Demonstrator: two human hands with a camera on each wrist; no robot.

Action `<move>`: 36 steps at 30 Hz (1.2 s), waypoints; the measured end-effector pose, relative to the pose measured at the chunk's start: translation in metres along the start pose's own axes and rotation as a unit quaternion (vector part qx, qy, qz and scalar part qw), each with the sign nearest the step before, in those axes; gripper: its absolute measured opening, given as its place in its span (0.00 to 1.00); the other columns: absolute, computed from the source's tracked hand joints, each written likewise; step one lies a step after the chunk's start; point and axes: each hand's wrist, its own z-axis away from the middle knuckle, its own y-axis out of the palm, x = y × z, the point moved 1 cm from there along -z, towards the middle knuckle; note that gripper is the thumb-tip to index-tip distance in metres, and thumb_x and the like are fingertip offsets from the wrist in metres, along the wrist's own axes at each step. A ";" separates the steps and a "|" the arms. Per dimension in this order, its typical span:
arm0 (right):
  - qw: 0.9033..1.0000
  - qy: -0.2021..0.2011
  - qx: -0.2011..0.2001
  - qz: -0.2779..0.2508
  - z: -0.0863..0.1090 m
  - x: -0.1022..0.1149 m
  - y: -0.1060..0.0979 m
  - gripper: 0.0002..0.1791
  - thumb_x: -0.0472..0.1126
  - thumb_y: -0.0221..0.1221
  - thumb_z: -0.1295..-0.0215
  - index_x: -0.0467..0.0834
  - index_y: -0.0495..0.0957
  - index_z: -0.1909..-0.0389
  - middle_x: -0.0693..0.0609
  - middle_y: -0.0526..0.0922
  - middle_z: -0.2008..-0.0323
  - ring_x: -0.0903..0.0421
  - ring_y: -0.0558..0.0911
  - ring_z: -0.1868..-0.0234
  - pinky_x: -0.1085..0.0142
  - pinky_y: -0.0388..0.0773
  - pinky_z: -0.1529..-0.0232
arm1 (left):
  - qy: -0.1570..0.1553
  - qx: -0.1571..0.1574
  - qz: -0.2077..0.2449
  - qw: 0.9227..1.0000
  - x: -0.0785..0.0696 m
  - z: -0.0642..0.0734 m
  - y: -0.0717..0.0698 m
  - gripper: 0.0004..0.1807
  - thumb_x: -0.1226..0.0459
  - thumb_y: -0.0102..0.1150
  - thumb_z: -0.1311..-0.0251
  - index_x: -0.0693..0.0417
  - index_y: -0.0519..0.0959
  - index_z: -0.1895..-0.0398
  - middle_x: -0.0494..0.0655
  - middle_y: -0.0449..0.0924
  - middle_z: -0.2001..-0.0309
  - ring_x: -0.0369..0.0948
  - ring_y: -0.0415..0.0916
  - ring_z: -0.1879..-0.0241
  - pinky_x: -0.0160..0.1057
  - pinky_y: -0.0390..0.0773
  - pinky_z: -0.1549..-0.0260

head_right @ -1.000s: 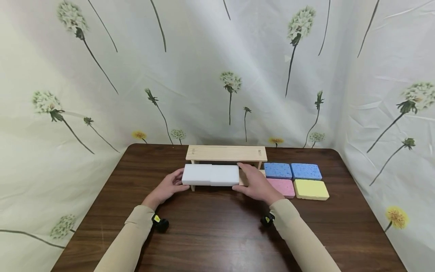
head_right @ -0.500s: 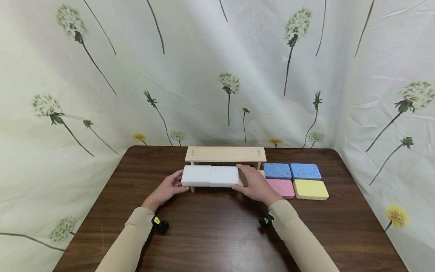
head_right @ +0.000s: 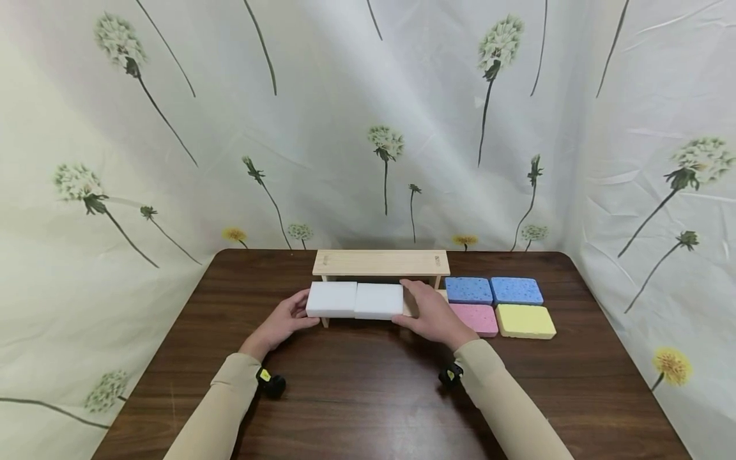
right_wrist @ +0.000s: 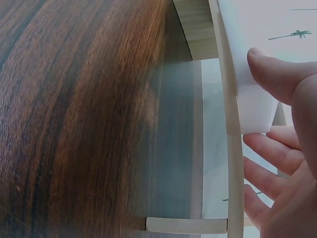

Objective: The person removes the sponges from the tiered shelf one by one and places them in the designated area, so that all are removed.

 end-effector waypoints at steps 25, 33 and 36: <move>1.000 0.005 -0.025 -0.009 0.023 -0.003 -0.017 0.48 0.56 0.73 0.35 0.42 0.63 0.21 0.41 0.74 0.29 0.42 0.74 0.30 0.40 0.74 0.31 | -0.006 0.001 -0.002 1.000 -0.001 0.001 0.000 0.43 0.70 0.71 0.35 0.61 0.61 0.20 0.65 0.71 0.28 0.56 0.70 0.29 0.47 0.74 0.30; 0.999 -0.019 -0.046 -0.019 0.035 -0.009 -0.022 0.46 0.53 0.75 0.37 0.39 0.68 0.24 0.42 0.77 0.34 0.42 0.77 0.35 0.42 0.78 0.36 | -0.002 0.002 0.005 1.000 0.001 0.000 -0.001 0.43 0.71 0.72 0.36 0.62 0.62 0.20 0.65 0.70 0.28 0.57 0.70 0.28 0.39 0.76 0.33; 0.999 -0.019 -0.047 -0.014 0.039 -0.012 -0.024 0.45 0.52 0.76 0.38 0.39 0.68 0.25 0.42 0.76 0.33 0.42 0.77 0.35 0.41 0.78 0.36 | -0.003 0.003 0.004 1.000 0.001 0.000 -0.001 0.43 0.70 0.72 0.36 0.62 0.61 0.20 0.65 0.70 0.27 0.57 0.70 0.28 0.40 0.76 0.32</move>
